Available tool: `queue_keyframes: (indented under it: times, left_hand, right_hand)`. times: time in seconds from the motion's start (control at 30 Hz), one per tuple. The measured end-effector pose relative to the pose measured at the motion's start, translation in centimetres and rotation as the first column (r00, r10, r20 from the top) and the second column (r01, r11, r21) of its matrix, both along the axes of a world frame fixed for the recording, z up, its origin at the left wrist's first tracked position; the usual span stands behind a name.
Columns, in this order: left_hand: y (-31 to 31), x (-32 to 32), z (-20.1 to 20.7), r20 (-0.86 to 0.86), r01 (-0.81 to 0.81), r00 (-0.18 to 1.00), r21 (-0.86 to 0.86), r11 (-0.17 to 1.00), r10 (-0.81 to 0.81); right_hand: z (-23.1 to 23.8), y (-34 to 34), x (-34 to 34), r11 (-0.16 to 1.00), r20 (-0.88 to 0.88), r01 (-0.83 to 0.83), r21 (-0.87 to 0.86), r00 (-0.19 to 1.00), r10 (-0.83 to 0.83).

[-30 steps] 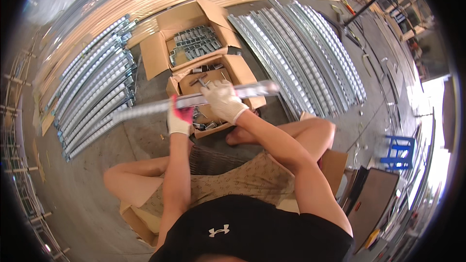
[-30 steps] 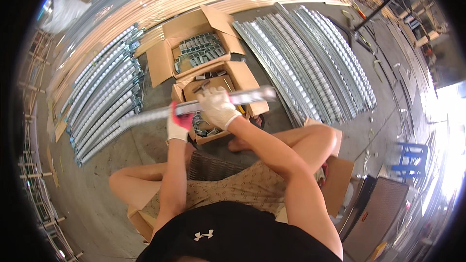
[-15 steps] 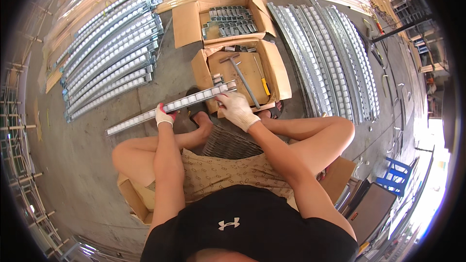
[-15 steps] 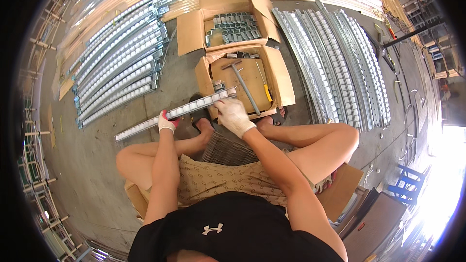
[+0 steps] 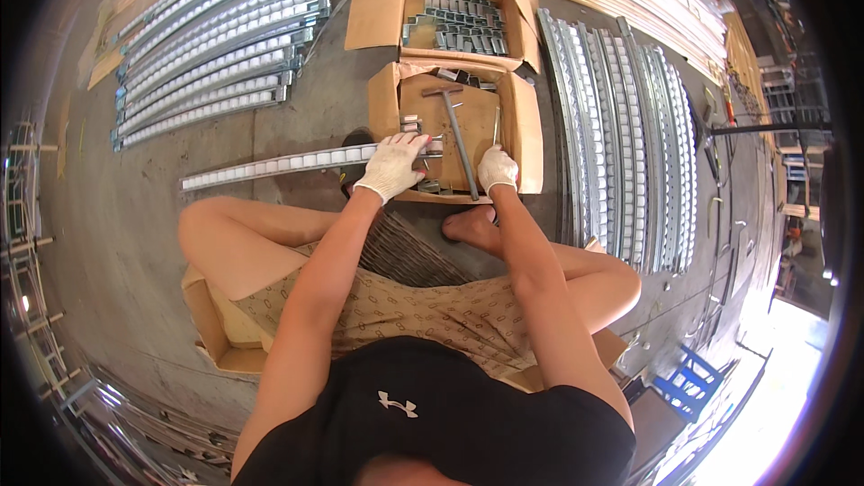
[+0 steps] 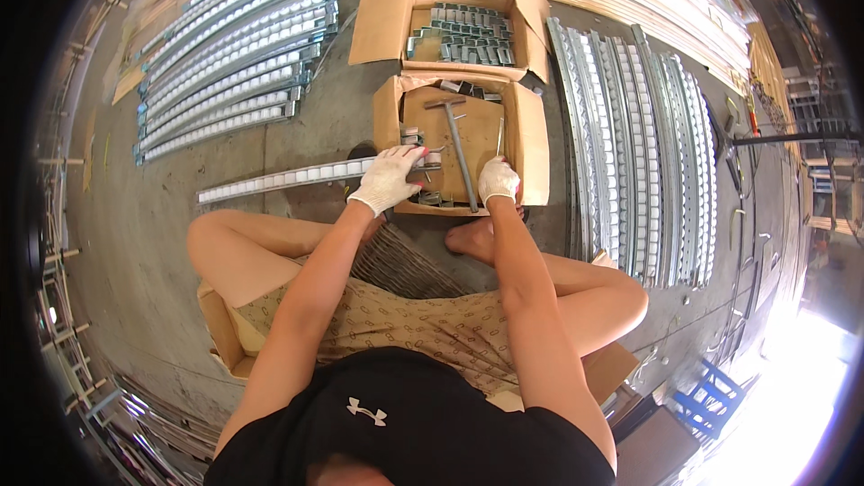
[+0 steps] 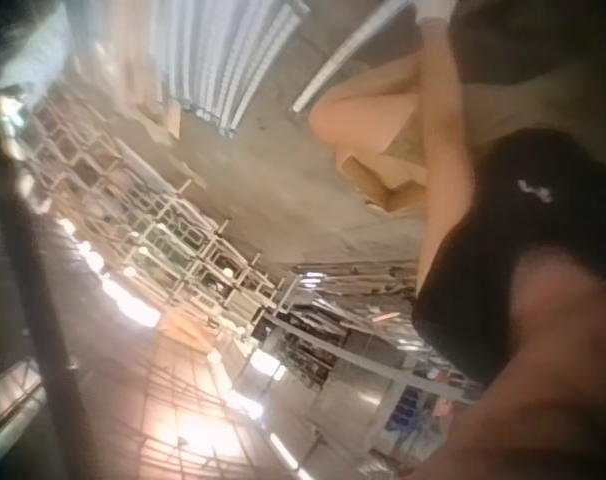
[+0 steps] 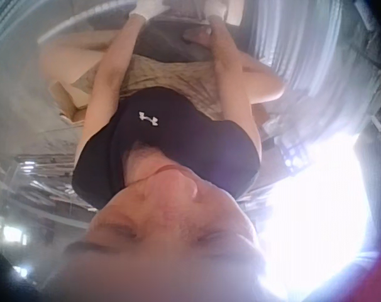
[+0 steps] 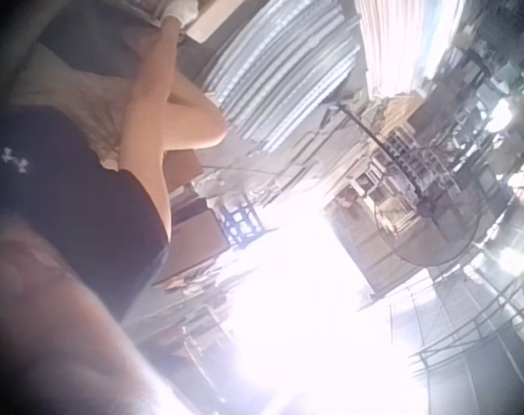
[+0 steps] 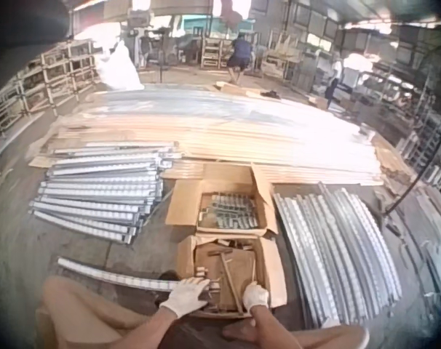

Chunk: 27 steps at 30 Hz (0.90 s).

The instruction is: The person assembles metal components by hand and with a hammer, attaching brackets to long perforated metal rails and securing them.

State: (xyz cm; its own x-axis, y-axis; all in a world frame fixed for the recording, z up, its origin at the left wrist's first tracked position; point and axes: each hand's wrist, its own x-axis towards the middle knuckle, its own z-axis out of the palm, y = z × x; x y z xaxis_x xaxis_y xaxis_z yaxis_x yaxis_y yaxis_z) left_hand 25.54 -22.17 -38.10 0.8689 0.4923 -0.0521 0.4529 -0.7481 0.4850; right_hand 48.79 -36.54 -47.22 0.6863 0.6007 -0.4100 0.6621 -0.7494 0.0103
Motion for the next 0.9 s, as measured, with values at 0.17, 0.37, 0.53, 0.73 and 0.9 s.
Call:
queue_keyframes:
  times: [0.17, 0.37, 0.53, 0.73, 0.9]
  left_hand:
    - [0.2, -0.5, -2.3, 0.100, -0.062, 0.992, -0.166, 0.984, 0.080]
    - [-0.2, -1.2, -4.7, 0.174, -0.017, 0.984, -0.038, 0.999, 0.023]
    - [0.3, -0.9, -5.2, 0.188, 0.003, 0.982, -0.078, 0.997, 0.012]
    - [0.2, -1.2, -5.3, 0.224, -0.027, 0.974, -0.076, 0.997, 0.043]
    - [0.2, -1.0, -5.5, 0.238, -0.026, 0.970, -0.078, 0.997, 0.044]
  right_hand:
    - [4.7, -0.4, 0.9, 0.972, -0.105, 0.097, 0.212, 0.992, -0.077]
    - [20.6, -3.2, 1.2, 0.946, -0.359, -0.056, 0.318, 0.917, 0.175]
    - [27.2, 0.0, -1.8, 0.978, -0.445, -0.164, 0.125, 0.872, 0.203]
    - [25.0, 4.2, -1.5, 0.921, -0.326, -0.376, 0.099, 0.862, 0.387]
    - [24.7, 6.4, -1.8, 0.940, -0.422, -0.339, 0.045, 0.846, 0.325]
